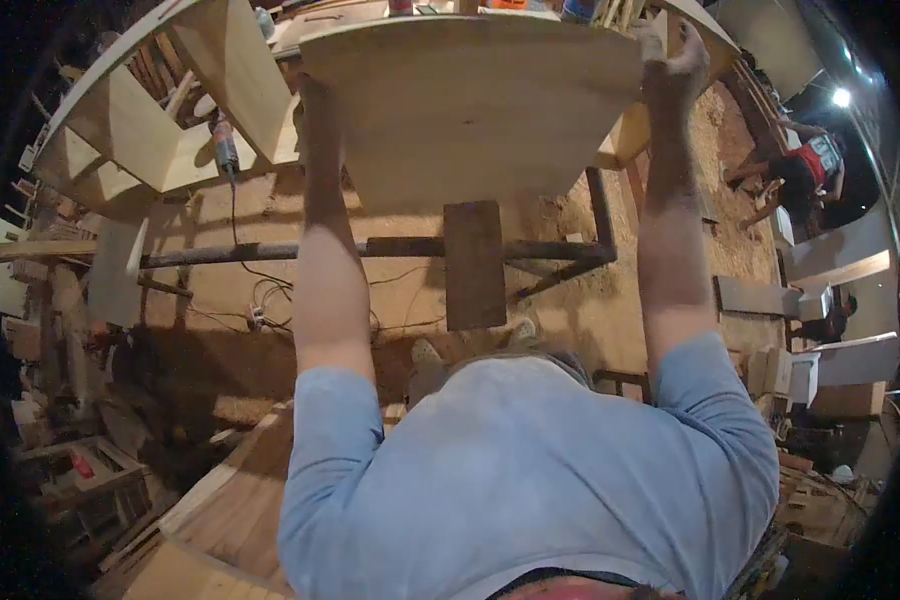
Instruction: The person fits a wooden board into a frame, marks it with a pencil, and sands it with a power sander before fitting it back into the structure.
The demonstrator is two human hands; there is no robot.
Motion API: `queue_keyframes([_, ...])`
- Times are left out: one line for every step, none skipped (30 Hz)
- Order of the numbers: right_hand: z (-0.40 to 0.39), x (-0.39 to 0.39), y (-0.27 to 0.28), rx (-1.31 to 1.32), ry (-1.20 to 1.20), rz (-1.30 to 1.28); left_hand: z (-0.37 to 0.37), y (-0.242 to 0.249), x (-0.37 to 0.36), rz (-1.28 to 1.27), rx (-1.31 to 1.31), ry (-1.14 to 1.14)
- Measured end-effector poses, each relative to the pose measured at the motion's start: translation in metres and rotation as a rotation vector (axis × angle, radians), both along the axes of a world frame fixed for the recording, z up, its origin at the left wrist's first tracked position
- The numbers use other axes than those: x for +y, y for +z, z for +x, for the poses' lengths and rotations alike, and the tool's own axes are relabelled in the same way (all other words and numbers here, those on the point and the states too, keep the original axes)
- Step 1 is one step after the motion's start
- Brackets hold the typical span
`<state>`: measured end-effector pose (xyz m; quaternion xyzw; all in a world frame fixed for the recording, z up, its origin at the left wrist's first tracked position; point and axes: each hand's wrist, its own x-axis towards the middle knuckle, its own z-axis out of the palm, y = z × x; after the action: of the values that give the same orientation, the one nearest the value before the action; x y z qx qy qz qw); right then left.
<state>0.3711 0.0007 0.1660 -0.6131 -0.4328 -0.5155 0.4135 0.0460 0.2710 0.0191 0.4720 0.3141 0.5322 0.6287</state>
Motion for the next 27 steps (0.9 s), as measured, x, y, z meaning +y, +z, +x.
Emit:
queue_keyframes([0.02,-0.011,-0.011,0.379,0.163,-0.042,0.004,-0.019,0.023,0.187,0.238,0.128])
queue_keyframes([0.023,-0.016,-0.015,0.757,0.325,-0.08,0.006,-0.023,0.028,0.377,0.473,0.256])
queue_keyframes([0.024,-0.019,-0.023,0.758,0.319,-0.089,0.007,-0.028,0.03,0.367,0.474,0.251])
queue_keyframes([0.011,-0.022,-0.03,0.971,0.496,-0.089,0.004,-0.016,0.022,0.408,0.361,0.153])
queue_keyframes([0.003,-0.022,-0.036,1.183,0.677,-0.088,0.0,-0.004,0.013,0.448,0.246,0.06])
queue_keyframes([0.006,-0.017,-0.048,1.185,0.682,-0.096,-0.001,0.01,0.002,0.444,0.248,0.067])
queue_keyframes([0.005,-0.01,-0.06,1.173,0.735,-0.058,0.0,0.025,-0.01,0.202,0.054,-0.021])
queue_keyframes([0.008,-0.003,-0.067,1.16,0.791,-0.016,0.001,0.034,-0.015,-0.034,-0.14,-0.108])
queue_keyframes([0.013,-0.007,-0.07,1.186,0.772,-0.146,0.001,0.031,-0.01,-0.026,-0.134,-0.1])
queue_keyframes([0.019,-0.005,-0.074,1.186,0.787,-0.14,0.003,0.023,0.001,-0.035,-0.229,-0.179])
queue_keyframes([0.027,-0.004,-0.082,1.179,0.818,-0.2,0.003,0.025,0.004,-0.043,-0.321,-0.263])
queue_keyframes([0.034,-0.002,-0.089,1.167,0.847,-0.257,0.004,0.024,0.005,-0.027,-0.315,-0.262])
queue_keyframes([0.039,0.001,-0.095,1.162,0.857,-0.245,0.004,0.027,0.0,0.007,-0.234,-0.192])
queue_keyframes([0.043,0.002,-0.099,1.205,0.817,-0.289,0.006,0.03,-0.002,0.04,-0.157,-0.121])
queue_keyframes([0.046,0.002,-0.104,1.246,0.773,-0.335,0.005,0.012,0.009,0.05,-0.159,-0.123])
queue_keyframes([0.049,-0.001,-0.107,1.237,0.779,-0.326,0.003,-0.02,0.027,0.205,0.14,-0.092])
queue_keyframes([0.049,-0.005,-0.11,1.199,0.741,-0.36,0.004,-0.033,0.039,0.359,0.438,-0.054])
queue_keyframes([0.046,-0.01,-0.112,1.162,0.704,-0.394,0.004,-0.035,0.015,0.177,0.364,-0.04])
queue_keyframes([0.035,-0.014,-0.113,1.148,0.723,-0.269,0.002,-0.036,-0.011,-0.001,0.287,-0.025])
queue_keyframes([0.028,-0.019,-0.112,1.142,0.736,-0.262,0.0,-0.093,0.013,0.159,0.336,0.133])
queue_keyframes([0.022,-0.027,-0.111,1.163,0.711,-0.291,-0.004,-0.151,0.034,0.312,0.384,0.29])
queue_keyframes([0.016,-0.036,-0.112,1.188,0.682,-0.327,-0.015,-0.126,-0.004,0.278,0.357,0.194])
queue_keyframes([0.016,-0.047,-0.122,1.192,0.685,-0.336,-0.033,-0.103,-0.056,0.24,0.329,0.098])
queue_keyframes([0.019,-0.058,-0.138,1.286,0.647,-0.218,-0.051,-0.15,-0.061,0.143,0.31,0.236])
queue_keyframes([0.021,-0.068,-0.159,1.379,0.605,-0.1,-0.07,-0.199,-0.065,0.045,0.292,0.375])
queue_keyframes([0.018,-0.072,-0.19,1.307,0.659,-0.083,-0.082,-0.178,-0.111,0.056,0.444,0.525])
queue_keyframes([0.015,-0.081,-0.224,1.235,0.717,-0.07,-0.125,-0.244,-0.118,-0.059,0.402,0.412])
